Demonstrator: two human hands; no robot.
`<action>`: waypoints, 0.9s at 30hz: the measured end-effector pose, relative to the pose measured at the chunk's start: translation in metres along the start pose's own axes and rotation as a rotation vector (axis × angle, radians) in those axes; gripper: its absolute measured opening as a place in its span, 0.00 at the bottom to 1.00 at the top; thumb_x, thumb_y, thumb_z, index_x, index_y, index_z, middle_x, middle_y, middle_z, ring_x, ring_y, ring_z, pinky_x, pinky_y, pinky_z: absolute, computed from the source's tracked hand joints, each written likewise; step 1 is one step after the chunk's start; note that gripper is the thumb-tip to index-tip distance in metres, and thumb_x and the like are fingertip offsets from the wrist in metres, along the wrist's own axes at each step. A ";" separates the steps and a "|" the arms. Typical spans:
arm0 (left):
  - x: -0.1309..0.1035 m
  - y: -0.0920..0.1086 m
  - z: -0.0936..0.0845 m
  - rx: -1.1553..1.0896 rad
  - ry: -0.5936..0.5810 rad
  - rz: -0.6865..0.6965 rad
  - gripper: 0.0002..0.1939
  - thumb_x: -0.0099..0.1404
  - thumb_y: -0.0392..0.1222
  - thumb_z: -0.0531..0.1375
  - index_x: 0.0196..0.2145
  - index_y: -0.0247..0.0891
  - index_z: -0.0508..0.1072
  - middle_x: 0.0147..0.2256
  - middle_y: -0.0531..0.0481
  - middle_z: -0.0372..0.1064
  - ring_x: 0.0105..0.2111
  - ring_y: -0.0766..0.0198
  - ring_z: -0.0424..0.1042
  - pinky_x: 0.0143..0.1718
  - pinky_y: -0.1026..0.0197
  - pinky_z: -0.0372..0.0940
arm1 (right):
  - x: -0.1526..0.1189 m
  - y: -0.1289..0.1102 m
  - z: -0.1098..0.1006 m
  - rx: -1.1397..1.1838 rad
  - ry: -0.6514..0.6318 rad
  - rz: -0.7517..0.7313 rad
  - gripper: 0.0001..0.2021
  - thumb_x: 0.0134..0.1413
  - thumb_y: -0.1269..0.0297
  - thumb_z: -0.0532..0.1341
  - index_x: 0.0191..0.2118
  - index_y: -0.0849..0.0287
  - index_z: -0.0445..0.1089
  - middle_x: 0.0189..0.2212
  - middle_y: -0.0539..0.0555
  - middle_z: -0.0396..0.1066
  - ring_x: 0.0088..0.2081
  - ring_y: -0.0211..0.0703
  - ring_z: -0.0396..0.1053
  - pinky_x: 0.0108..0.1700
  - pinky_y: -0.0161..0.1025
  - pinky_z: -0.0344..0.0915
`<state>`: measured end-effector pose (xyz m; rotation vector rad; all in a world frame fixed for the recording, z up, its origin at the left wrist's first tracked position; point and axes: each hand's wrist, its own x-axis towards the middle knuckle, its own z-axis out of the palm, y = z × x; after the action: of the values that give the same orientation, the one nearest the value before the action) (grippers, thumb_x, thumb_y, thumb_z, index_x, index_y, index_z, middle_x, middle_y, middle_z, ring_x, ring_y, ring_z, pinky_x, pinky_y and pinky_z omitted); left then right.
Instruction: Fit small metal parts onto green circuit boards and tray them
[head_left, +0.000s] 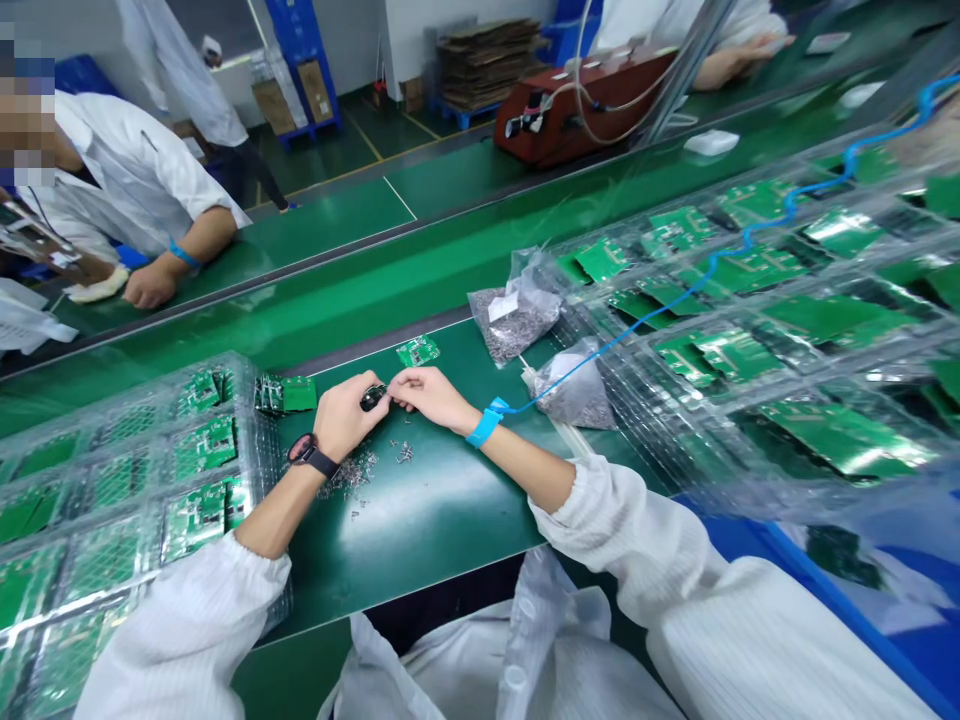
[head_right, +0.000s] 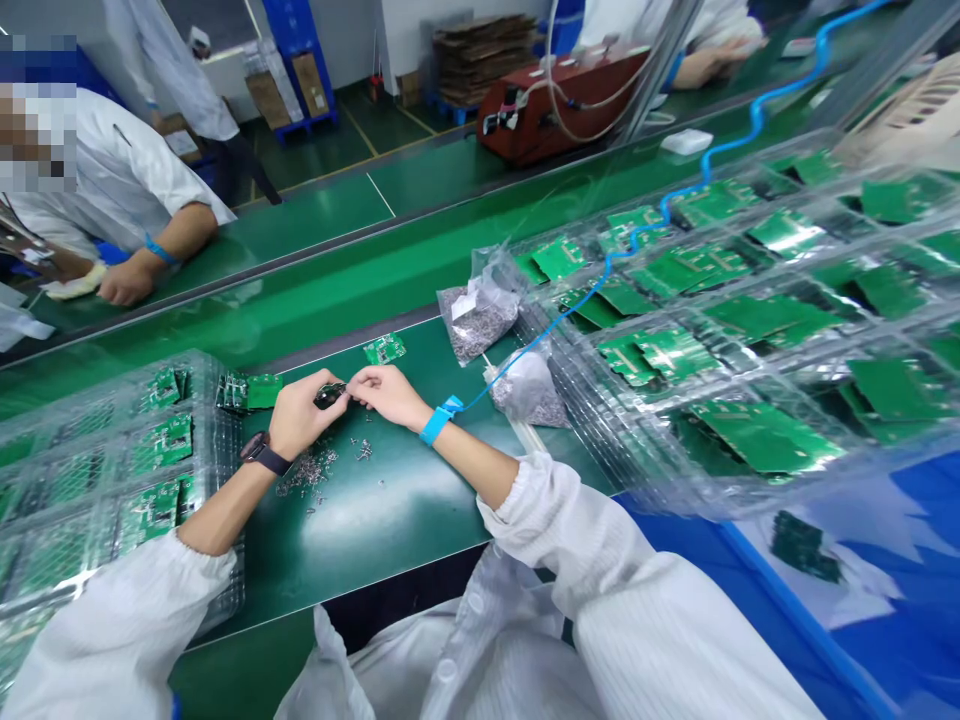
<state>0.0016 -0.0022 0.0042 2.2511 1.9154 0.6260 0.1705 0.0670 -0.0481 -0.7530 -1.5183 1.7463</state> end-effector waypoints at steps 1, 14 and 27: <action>0.000 0.000 0.000 0.009 0.005 0.003 0.07 0.68 0.46 0.60 0.36 0.41 0.71 0.33 0.52 0.75 0.34 0.59 0.73 0.35 0.61 0.59 | 0.000 0.000 0.000 -0.006 0.002 0.002 0.09 0.52 0.59 0.66 0.32 0.60 0.75 0.25 0.49 0.72 0.27 0.37 0.68 0.33 0.36 0.66; -0.003 0.004 0.000 0.044 -0.005 0.013 0.06 0.70 0.44 0.60 0.37 0.41 0.74 0.35 0.51 0.77 0.35 0.59 0.74 0.34 0.60 0.58 | -0.001 0.003 0.000 -0.036 0.022 -0.036 0.10 0.52 0.58 0.65 0.30 0.60 0.74 0.25 0.49 0.71 0.27 0.37 0.66 0.33 0.37 0.64; -0.004 0.002 0.001 0.130 -0.017 0.034 0.09 0.71 0.46 0.57 0.34 0.41 0.72 0.32 0.52 0.75 0.33 0.59 0.73 0.33 0.60 0.55 | -0.001 0.007 0.001 -0.023 -0.016 -0.026 0.13 0.53 0.53 0.66 0.32 0.59 0.73 0.26 0.49 0.71 0.27 0.38 0.66 0.33 0.37 0.65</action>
<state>0.0032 -0.0062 0.0033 2.3623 1.9679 0.4982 0.1694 0.0655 -0.0545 -0.7293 -1.5550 1.7223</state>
